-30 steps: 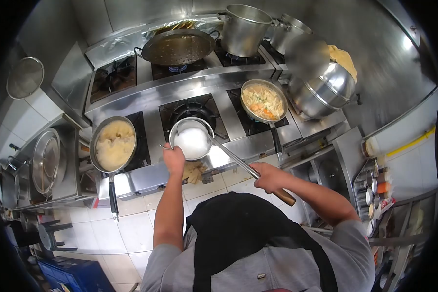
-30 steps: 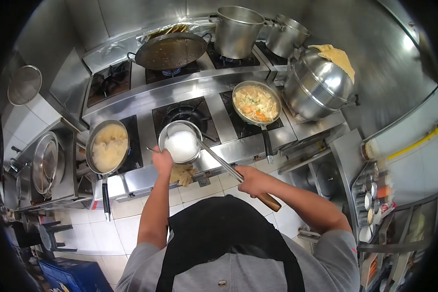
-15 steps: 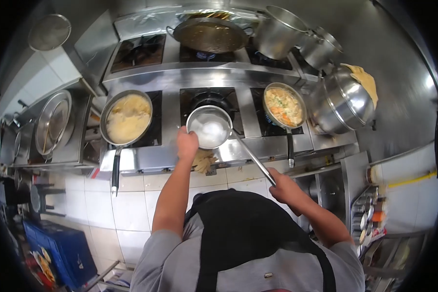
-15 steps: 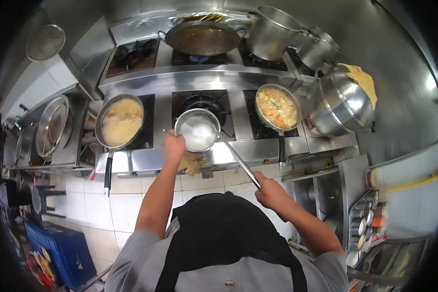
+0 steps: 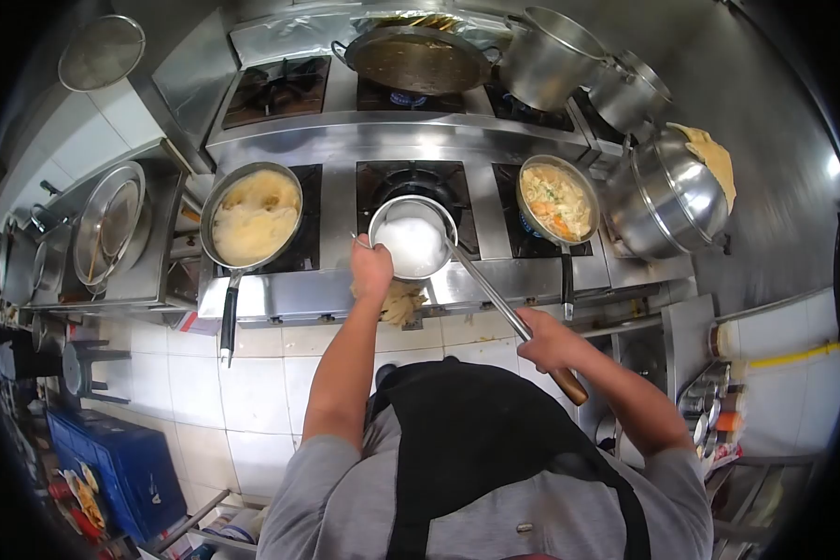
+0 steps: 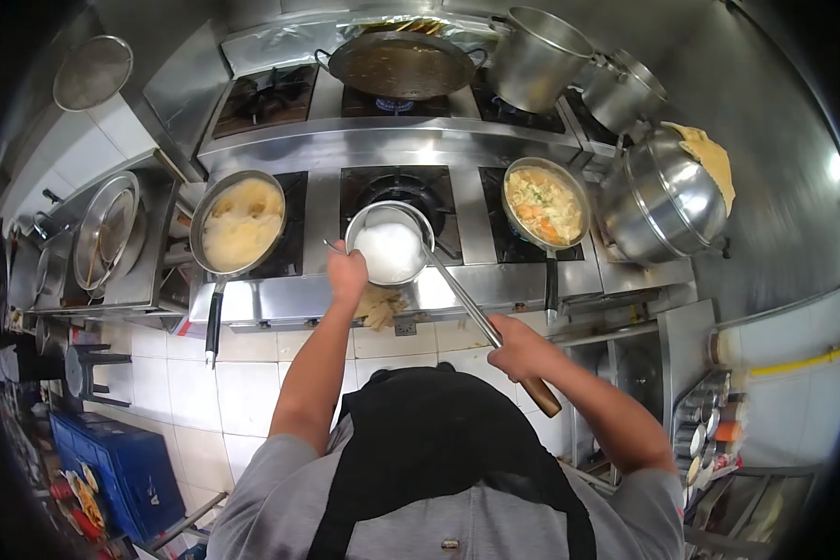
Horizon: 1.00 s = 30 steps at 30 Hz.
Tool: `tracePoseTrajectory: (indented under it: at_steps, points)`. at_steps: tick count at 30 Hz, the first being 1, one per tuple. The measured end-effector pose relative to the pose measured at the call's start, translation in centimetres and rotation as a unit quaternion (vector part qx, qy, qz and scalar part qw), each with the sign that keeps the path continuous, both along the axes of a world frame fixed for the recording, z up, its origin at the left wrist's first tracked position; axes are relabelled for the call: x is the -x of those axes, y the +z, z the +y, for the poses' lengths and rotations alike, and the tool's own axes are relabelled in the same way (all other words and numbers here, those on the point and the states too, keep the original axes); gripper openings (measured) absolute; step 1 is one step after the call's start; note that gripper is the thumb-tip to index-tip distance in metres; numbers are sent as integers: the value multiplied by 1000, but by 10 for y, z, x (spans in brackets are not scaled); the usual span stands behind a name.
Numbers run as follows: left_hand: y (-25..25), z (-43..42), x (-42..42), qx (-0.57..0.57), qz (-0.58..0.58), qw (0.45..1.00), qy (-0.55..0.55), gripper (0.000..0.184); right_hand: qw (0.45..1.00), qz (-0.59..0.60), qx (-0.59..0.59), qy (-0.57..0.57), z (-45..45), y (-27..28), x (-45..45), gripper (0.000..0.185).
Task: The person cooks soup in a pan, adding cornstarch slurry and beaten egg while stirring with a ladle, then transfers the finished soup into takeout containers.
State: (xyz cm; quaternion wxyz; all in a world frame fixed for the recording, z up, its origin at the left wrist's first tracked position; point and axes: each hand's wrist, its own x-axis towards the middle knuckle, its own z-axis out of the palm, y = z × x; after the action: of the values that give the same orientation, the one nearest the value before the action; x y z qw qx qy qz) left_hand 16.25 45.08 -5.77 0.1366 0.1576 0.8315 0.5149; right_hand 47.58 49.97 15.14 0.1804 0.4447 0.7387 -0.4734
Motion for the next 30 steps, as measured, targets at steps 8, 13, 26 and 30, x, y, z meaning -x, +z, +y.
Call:
tracePoseTrajectory:
  at_steps: [8,13,26,30]
  points:
    - [-12,3,4,19,40,998,-39,18,998,7,43,-49,5,17,-8,40]
    - [-5,-1,6,37,39,998,-43,19,1000,6,-4,-25,-7,-4,-32,43]
    - [1,-1,6,15,-11,998,-54,21,967,53,-227,100,-5,-60,-30,51]
    - [-2,1,4,33,23,999,-37,22,996,21,-83,14,-5,-10,-5,47]
